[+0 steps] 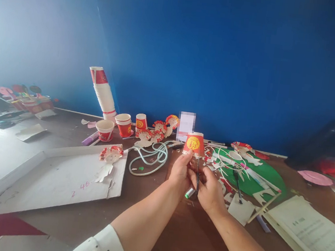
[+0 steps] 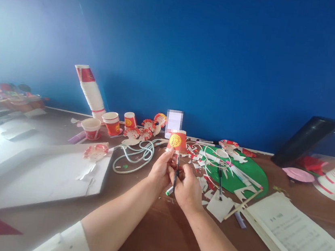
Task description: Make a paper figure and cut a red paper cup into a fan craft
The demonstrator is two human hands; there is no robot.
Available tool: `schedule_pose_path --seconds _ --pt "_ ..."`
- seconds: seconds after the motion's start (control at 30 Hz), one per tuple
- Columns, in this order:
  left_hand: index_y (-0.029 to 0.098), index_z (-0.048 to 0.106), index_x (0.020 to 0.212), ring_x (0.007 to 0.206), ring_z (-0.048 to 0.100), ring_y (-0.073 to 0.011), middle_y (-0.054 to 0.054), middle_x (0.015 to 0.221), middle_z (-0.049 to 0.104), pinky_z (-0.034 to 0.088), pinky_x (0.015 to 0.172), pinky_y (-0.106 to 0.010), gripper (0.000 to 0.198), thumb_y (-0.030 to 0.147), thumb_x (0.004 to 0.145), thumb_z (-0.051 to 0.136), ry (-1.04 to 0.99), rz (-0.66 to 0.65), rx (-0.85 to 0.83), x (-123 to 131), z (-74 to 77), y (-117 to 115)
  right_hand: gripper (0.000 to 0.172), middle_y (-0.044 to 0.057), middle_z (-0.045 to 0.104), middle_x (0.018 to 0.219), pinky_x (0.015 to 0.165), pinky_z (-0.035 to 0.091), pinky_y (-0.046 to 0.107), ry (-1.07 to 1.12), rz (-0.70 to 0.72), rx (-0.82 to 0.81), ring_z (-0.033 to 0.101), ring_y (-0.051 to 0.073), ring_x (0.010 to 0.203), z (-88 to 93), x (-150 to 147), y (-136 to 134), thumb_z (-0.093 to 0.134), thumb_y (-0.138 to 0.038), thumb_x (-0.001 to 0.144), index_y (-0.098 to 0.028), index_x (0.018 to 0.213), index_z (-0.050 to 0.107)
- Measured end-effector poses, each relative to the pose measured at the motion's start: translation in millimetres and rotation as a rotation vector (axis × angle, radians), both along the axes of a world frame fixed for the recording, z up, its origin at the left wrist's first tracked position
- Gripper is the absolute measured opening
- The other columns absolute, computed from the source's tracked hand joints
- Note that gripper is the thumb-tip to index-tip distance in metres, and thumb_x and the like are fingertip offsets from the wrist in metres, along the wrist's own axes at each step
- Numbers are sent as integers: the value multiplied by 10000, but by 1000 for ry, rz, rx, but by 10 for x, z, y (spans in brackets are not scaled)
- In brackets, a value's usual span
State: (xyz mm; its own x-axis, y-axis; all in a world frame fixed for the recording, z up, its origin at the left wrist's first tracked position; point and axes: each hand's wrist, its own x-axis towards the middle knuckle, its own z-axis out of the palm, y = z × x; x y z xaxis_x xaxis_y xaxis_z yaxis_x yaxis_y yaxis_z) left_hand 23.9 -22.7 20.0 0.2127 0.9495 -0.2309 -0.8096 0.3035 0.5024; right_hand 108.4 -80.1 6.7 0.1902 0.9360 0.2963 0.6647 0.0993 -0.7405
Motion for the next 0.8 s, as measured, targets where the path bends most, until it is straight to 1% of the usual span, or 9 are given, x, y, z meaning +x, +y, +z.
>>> schedule_pose_path --seconds 0.13,0.23,0.4,0.57,0.7,0.8 --pt "154 475 636 408 390 -39 42 528 448 344 402 -150 329 319 704 751 0 11 -15 1 16 0 246 -46 587 575 533 377 252 -3 15 15 507 143 518 -1 -6 7 553 -478 833 -253 767 476" --pt "154 475 644 405 386 -34 42 536 449 340 398 -141 326 310 703 755 -7 10 -24 -2 21 1 234 -60 567 555 522 362 241 -11 14 20 485 130 504 -6 0 5 569 -446 831 -252 752 465" --pt "149 479 652 407 383 -32 37 537 445 343 398 -137 303 293 732 733 -23 -1 -33 -7 28 -6 214 -63 564 551 513 352 235 -31 13 57 497 126 504 -4 6 -8 575 -399 835 -248 740 455" --pt "154 471 655 407 382 -31 40 537 448 343 404 -141 326 312 717 749 -28 -16 -52 -11 29 -6 230 -47 584 579 525 370 246 -25 32 60 521 139 526 20 -9 -26 554 -433 848 -249 750 458" --pt "164 452 642 409 407 -47 47 519 448 366 426 -171 381 360 677 777 16 -25 -16 9 -20 2 259 -22 631 630 533 390 252 12 17 60 563 151 556 49 -4 -19 555 -490 838 -245 776 497" --pt "165 461 650 434 454 -68 45 520 465 413 480 -203 400 380 642 798 28 -68 23 41 -73 0 281 -25 619 598 524 391 248 70 14 68 555 147 531 74 15 -7 554 -513 835 -242 776 514"
